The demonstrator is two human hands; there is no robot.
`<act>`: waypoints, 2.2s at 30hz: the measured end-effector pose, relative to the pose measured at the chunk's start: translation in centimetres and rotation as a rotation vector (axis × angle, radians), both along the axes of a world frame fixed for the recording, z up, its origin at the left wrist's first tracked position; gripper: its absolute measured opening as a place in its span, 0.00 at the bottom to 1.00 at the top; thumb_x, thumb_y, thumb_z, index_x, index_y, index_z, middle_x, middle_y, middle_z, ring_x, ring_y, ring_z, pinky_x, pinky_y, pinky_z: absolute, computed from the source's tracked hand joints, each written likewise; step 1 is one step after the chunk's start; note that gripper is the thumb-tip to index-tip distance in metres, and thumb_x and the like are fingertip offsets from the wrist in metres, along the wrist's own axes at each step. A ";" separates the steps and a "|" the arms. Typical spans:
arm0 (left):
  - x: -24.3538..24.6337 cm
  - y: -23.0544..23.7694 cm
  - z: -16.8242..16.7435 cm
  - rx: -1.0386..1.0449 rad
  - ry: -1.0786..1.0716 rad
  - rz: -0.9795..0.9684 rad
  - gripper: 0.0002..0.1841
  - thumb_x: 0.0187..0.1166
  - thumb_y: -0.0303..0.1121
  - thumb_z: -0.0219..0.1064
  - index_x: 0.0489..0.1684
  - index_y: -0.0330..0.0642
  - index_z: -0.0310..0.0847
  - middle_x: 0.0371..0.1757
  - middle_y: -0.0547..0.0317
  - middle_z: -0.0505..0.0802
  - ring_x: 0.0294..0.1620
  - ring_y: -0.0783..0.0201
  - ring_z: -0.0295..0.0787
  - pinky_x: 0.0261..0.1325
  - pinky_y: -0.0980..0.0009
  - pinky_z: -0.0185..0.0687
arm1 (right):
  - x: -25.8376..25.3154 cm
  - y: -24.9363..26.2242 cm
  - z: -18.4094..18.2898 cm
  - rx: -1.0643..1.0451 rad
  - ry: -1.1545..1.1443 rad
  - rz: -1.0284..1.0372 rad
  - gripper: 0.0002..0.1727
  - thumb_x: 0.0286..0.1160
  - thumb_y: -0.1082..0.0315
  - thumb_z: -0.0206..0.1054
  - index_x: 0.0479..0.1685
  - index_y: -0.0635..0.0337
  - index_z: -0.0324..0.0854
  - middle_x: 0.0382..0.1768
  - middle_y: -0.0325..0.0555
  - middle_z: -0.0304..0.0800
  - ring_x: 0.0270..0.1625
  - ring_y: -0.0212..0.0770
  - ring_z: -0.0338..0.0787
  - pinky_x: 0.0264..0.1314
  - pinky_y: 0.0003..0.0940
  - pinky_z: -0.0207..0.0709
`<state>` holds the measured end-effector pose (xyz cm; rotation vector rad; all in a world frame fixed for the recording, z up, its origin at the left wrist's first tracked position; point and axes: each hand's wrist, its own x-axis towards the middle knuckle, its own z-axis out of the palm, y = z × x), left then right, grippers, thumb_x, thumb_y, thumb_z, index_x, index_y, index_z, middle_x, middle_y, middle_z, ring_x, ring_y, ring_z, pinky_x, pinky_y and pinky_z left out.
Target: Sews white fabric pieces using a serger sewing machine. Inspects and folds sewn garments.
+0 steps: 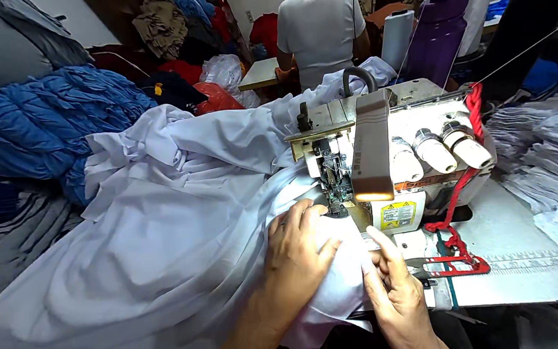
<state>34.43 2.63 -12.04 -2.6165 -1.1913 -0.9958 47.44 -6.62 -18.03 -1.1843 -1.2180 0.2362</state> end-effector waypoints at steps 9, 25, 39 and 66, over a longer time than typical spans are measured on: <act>-1.9 2.9 0.6 -0.134 -0.062 -0.132 0.17 0.79 0.40 0.62 0.53 0.39 0.92 0.60 0.53 0.95 0.68 0.56 0.90 0.71 0.55 0.80 | 0.5 0.3 2.3 -0.204 0.170 0.207 0.20 0.78 0.71 0.56 0.62 0.64 0.87 0.37 0.37 0.92 0.35 0.17 0.84 0.42 0.13 0.78; -2.4 2.2 0.2 0.103 -0.043 -0.239 0.15 0.83 0.38 0.61 0.48 0.39 0.92 0.60 0.46 0.93 0.65 0.51 0.90 0.70 0.53 0.82 | 1.5 1.0 2.2 -0.243 0.168 0.278 0.18 0.80 0.67 0.60 0.63 0.57 0.88 0.43 0.36 0.95 0.43 0.21 0.90 0.50 0.18 0.83; -3.9 -5.9 -6.2 0.194 0.284 -0.277 0.16 0.84 0.42 0.59 0.27 0.51 0.88 0.17 0.64 0.81 0.26 0.62 0.81 0.49 0.65 0.72 | 2.9 0.0 1.4 -0.174 -0.022 0.193 0.16 0.78 0.69 0.62 0.59 0.57 0.91 0.47 0.38 0.96 0.48 0.22 0.92 0.55 0.17 0.84; -0.6 -0.4 2.2 -0.159 -0.173 -0.156 0.12 0.79 0.37 0.64 0.33 0.43 0.93 0.29 0.72 0.86 0.31 0.89 0.78 0.36 0.94 0.71 | 3.2 -0.8 1.3 -0.297 0.186 0.205 0.20 0.74 0.66 0.69 0.64 0.61 0.86 0.28 0.27 0.89 0.29 0.14 0.82 0.36 0.09 0.76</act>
